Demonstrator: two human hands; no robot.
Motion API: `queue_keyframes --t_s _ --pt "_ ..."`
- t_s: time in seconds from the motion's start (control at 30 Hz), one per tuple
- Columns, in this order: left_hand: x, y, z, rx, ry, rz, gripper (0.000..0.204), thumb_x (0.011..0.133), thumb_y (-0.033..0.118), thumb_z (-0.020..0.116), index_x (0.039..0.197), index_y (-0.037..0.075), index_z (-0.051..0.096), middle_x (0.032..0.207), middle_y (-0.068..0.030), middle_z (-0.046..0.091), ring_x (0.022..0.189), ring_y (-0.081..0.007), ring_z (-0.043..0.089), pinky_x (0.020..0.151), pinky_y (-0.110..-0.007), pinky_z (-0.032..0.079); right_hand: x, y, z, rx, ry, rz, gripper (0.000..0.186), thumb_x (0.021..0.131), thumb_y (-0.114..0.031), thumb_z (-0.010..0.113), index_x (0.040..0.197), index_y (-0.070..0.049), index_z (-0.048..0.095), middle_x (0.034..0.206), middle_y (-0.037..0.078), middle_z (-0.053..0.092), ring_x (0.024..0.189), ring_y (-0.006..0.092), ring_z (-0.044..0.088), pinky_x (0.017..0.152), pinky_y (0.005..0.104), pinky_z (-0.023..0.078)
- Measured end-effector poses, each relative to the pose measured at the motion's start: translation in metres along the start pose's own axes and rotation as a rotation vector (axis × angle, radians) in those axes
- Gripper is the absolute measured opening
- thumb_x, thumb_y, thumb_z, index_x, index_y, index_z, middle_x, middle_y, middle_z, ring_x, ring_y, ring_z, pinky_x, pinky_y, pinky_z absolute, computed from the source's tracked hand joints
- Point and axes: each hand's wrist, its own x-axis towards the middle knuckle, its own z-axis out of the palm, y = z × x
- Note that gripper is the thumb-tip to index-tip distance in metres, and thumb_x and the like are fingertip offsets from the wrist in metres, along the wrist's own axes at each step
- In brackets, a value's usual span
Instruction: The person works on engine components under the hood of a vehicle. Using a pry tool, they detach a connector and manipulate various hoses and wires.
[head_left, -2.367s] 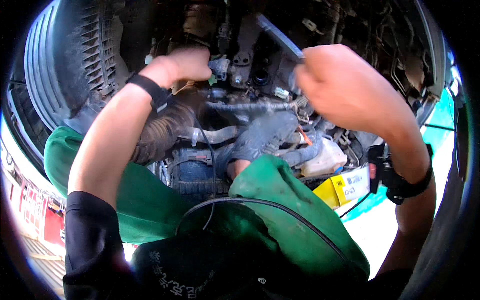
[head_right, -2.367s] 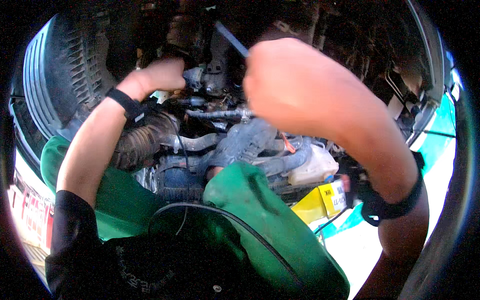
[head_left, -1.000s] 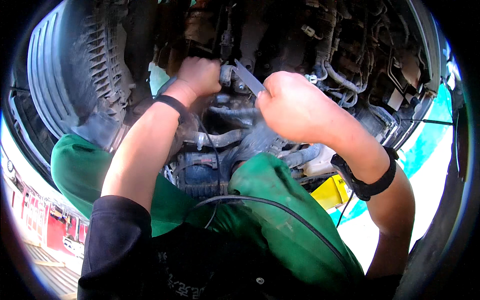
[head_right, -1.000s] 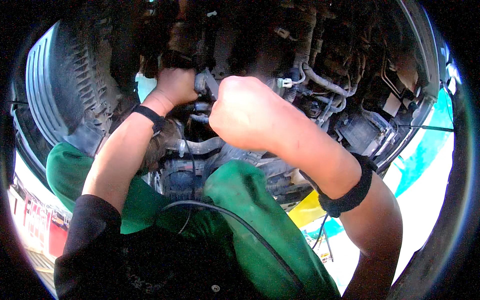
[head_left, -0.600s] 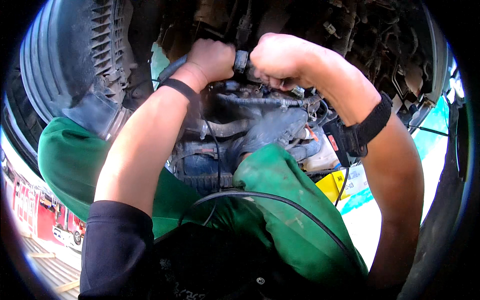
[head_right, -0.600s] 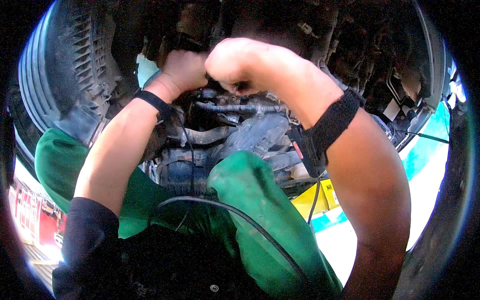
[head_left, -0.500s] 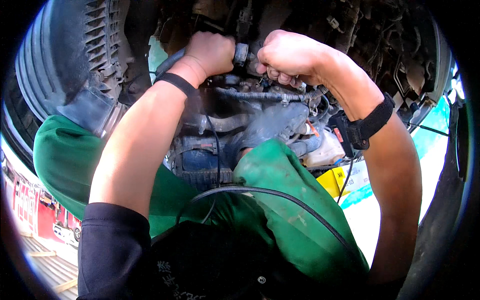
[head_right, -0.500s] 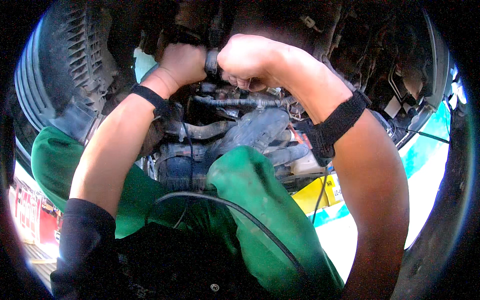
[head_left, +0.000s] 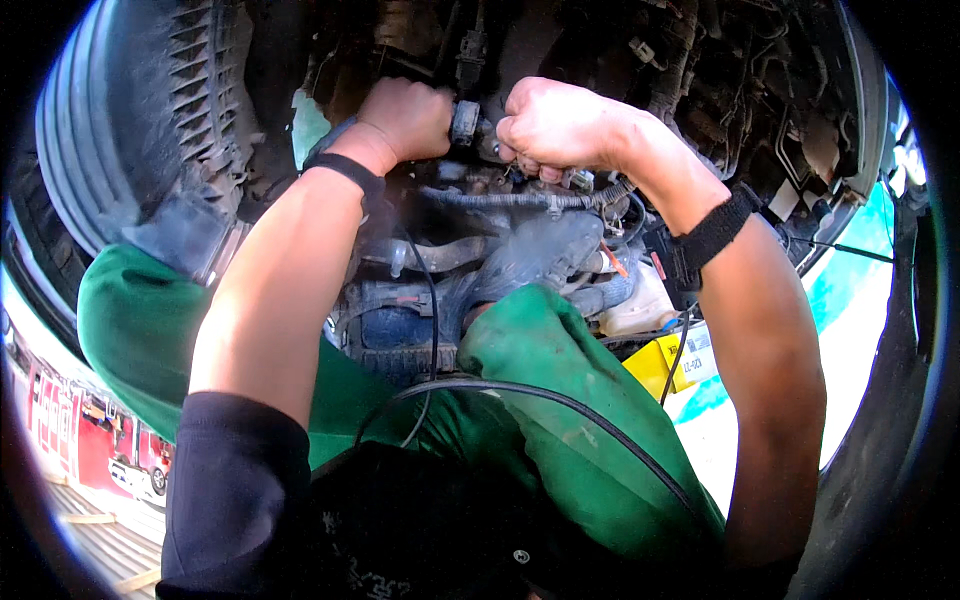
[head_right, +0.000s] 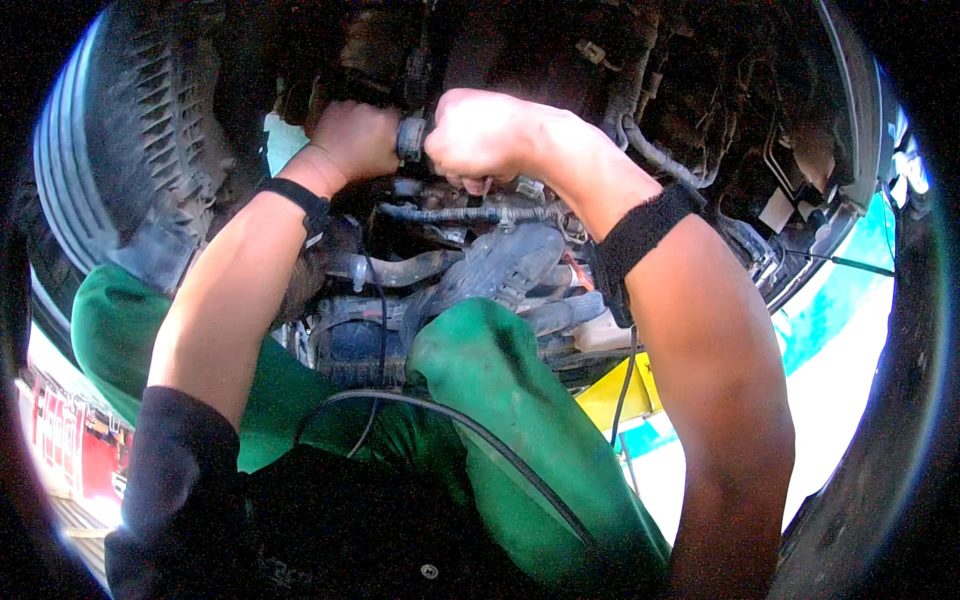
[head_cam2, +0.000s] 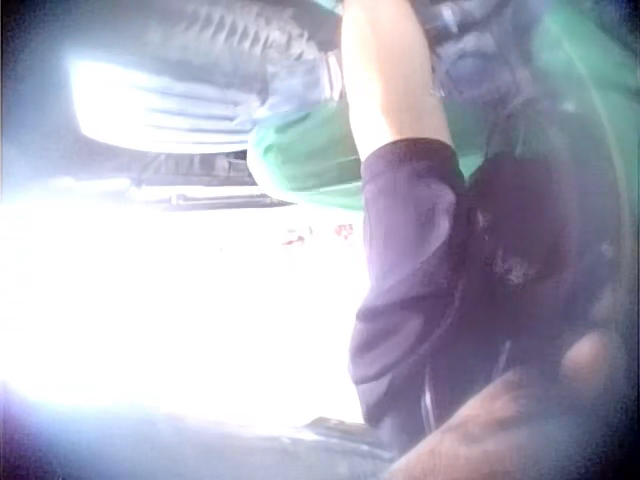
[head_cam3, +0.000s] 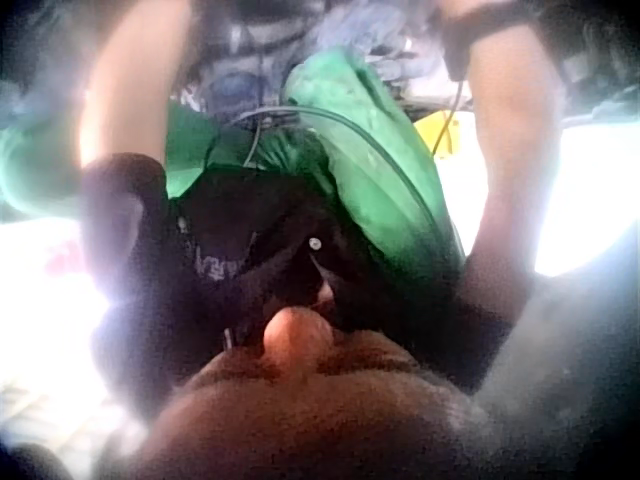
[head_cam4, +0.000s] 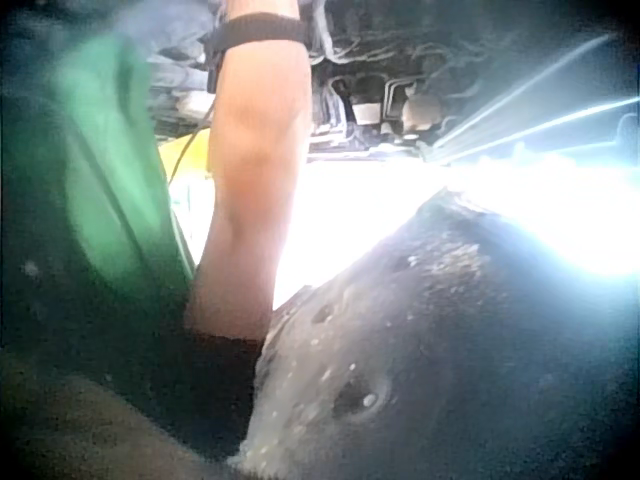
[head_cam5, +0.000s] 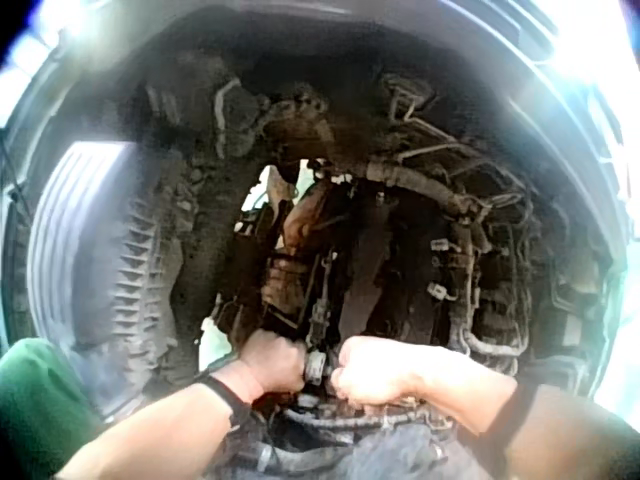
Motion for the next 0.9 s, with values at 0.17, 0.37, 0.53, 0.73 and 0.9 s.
queue_keyframes --t_s 0.17,0.37,0.53,0.73,0.9 --pt "-0.006 0.006 0.000 -0.059 0.066 -0.078 0.021 0.074 0.023 0.067 0.089 0.012 0.076 0.088 -0.0156 0.075 0.083 -0.0344 0.073 0.075 -0.044 0.058 -0.007 -0.003 0.002 0.025 0.027 -0.082 0.029 0.094 -0.016 0.051 0.080 0.007 0.061 0.061 0.010 0.060 0.049 0.0176 0.059 0.046 0.0328 0.049" --pt "0.002 -0.002 0.001 -0.067 -0.002 0.005 0.022 0.073 0.023 0.065 0.087 0.011 0.076 0.086 -0.0169 0.074 0.081 -0.0344 0.073 0.075 -0.045 0.058 -0.011 -0.006 -0.004 0.010 0.038 0.042 0.028 0.092 -0.015 0.050 0.080 0.007 0.063 0.063 0.011 0.061 0.049 0.0190 0.060 0.048 0.0332 0.050" --pt "-0.002 0.004 -0.004 -0.021 0.058 -0.035 0.021 0.073 0.022 0.065 0.088 0.012 0.076 0.087 -0.0168 0.074 0.081 -0.0350 0.073 0.075 -0.045 0.058 -0.005 -0.002 -0.002 -0.125 0.031 -0.056 0.028 0.092 -0.016 0.053 0.078 0.007 0.062 0.065 0.012 0.064 0.051 0.0201 0.063 0.050 0.0338 0.052" --pt "0.003 -0.001 0.003 -0.043 -0.033 0.001 0.024 0.073 0.023 0.067 0.092 0.011 0.075 0.087 -0.0156 0.074 0.083 -0.0332 0.073 0.075 -0.044 0.058 -0.005 -0.014 -0.001 0.052 0.052 0.045 0.024 0.089 -0.013 0.055 0.075 0.004 0.064 0.061 0.011 0.061 0.049 0.0182 0.059 0.044 0.0355 0.045" --pt "0.012 -0.011 0.015 -0.078 0.022 0.064 0.029 0.071 0.023 0.068 0.097 0.012 0.074 0.089 -0.0159 0.074 0.084 -0.0348 0.072 0.077 -0.044 0.058 -0.013 -0.038 -0.004 -0.056 0.021 0.054 0.023 0.076 -0.003 0.057 0.053 0.002 0.059 0.051 0.013 0.055 0.045 0.0193 0.056 0.040 0.0362 0.040"
